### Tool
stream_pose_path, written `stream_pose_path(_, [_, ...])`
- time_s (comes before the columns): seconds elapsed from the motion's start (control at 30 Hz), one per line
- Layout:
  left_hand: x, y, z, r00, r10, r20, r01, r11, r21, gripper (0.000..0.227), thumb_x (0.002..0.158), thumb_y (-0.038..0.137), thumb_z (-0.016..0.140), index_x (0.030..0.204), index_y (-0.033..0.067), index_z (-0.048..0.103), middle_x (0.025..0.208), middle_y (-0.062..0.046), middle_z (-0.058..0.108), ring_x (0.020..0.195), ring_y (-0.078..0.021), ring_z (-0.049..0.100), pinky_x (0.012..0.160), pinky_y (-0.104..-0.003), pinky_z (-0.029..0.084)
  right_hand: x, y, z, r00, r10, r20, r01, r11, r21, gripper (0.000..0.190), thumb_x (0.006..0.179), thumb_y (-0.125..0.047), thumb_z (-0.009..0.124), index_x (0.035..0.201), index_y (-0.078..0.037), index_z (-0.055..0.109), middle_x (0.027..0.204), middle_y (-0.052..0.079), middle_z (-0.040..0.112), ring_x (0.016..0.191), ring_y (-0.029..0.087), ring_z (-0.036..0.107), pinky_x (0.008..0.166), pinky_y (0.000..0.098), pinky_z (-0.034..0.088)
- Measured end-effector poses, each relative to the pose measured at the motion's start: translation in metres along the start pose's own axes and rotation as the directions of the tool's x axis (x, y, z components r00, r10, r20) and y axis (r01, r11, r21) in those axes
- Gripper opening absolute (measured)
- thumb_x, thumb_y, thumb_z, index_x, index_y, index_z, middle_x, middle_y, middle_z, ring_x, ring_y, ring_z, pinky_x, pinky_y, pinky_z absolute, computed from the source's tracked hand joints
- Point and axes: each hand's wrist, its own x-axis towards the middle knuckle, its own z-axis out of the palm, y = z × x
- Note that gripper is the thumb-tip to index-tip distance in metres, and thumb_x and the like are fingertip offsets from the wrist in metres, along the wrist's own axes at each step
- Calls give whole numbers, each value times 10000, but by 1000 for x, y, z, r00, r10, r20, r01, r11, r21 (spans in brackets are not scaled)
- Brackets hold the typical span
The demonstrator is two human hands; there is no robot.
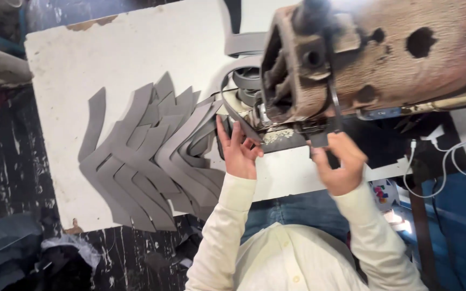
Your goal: Stitching together various shoe components using an industrial sewing machine.
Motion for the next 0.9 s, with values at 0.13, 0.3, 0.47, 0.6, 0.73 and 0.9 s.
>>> stream_pose_path(0.13, [-31, 31, 14, 981, 33, 189, -13, 994, -107, 704, 1051, 160, 593, 1640, 350, 257, 1069, -68, 602, 673, -148, 582, 492, -314, 482, 23, -45, 46, 982, 103, 159, -138, 965, 225, 216, 902, -20, 748, 1116, -11, 721, 946, 88, 723, 808, 172, 684, 716, 271, 526])
stream_pose_path(0.3, [-84, 68, 43, 966, 90, 240, -153, 955, 256, 438, 1028, 94, 490, 1463, 83, 446, 1038, -79, 645, 692, -139, 640, 506, -290, 519, 32, -59, 62, 819, 337, 465, -571, 557, 603, 298, 906, -50, 710, 1202, -16, 700, 874, -23, 701, 678, 29, 601, 569, 213, 473])
stream_pose_path(0.47, [-60, 61, 58, 911, 201, 361, -337, 868, 366, 376, 1078, 45, 496, 1454, 47, 480, 1136, -59, 635, 753, -91, 577, 612, -249, 496, 20, -17, 54, 773, 408, 486, -625, 362, 691, 223, 929, -39, 731, 1150, -14, 734, 713, -51, 588, 587, 19, 483, 526, 210, 359])
stream_pose_path(0.6, [-30, 66, 71, 789, 336, 514, -601, 595, 534, 283, 1160, 44, 478, 1433, 15, 547, 1202, -33, 636, 955, -66, 535, 883, -200, 465, 26, -1, 45, 802, 462, 380, -597, 589, 545, 205, 974, -59, 794, 872, 32, 641, 682, 9, 571, 556, 86, 460, 499, 279, 346])
stream_pose_path(0.73, [-30, 69, 66, 801, 198, 566, -511, 718, 473, 270, 1127, 48, 466, 1384, -2, 533, 1231, -13, 608, 1034, -54, 543, 933, -188, 456, 41, -19, 37, 991, 131, -7, -120, 930, 346, 216, 939, -95, 801, 1060, 34, 676, 913, 70, 727, 787, 136, 659, 723, 314, 537])
stream_pose_path(0.9, [-38, 59, 60, 867, 204, 454, -447, 722, 528, 326, 1099, 39, 511, 1416, -33, 516, 1193, -31, 641, 1015, -70, 546, 888, -199, 441, 48, -27, 37, 991, 124, 42, -131, 950, 282, 107, 904, -28, 779, 975, 19, 714, 859, 107, 744, 757, 190, 723, 700, 313, 548])
